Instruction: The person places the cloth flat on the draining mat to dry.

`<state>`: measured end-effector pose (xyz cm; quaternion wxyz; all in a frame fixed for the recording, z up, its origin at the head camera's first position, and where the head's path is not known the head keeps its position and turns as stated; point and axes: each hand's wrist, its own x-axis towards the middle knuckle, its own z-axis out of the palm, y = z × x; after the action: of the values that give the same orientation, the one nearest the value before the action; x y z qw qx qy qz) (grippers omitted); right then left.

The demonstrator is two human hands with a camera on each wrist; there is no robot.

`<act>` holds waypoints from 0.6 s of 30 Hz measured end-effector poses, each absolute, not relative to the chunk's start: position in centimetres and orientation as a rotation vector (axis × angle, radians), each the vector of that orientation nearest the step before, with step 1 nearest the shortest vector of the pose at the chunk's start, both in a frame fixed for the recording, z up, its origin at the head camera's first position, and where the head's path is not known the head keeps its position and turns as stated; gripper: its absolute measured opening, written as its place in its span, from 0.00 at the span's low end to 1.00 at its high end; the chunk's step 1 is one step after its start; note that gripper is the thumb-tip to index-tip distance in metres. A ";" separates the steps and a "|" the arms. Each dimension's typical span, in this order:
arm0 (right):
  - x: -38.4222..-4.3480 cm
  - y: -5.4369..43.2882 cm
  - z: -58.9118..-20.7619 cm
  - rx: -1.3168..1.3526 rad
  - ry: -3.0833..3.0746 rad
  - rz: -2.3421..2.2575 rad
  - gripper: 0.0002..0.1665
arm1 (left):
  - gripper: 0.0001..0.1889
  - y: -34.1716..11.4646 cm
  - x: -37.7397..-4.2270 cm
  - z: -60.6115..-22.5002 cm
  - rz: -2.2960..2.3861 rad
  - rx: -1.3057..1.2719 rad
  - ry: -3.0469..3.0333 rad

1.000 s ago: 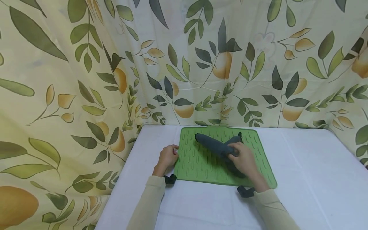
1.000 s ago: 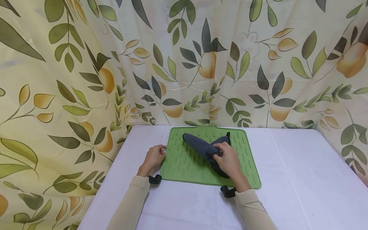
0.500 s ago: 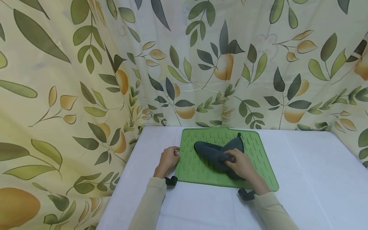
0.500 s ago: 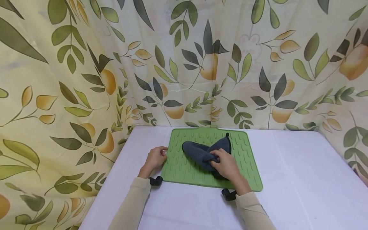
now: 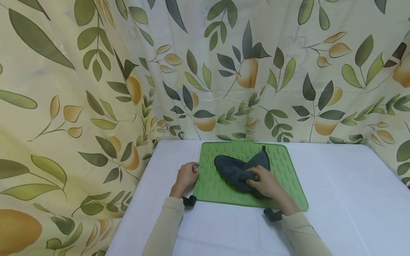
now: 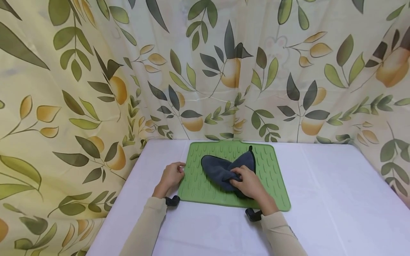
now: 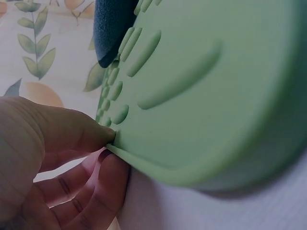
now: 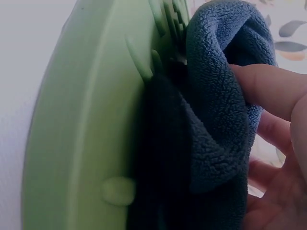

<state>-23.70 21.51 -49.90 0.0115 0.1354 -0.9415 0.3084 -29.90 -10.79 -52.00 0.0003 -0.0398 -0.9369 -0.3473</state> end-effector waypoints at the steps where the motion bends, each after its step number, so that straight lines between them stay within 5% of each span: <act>1: -23.7 21.5 -49.8 0.423 -2.947 0.963 0.24 | 0.21 -10.8 -30.0 -52.0 -1.096 -0.126 -2.939; 18: -23.7 22.1 -49.6 0.516 -2.880 1.113 0.26 | 0.22 -10.8 -29.8 -51.8 -1.143 -0.124 -2.936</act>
<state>-23.69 22.15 -49.65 0.0056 0.1648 -0.9200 0.3554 -29.79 -10.83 -51.76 -0.0058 -0.0394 -0.9312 -0.3624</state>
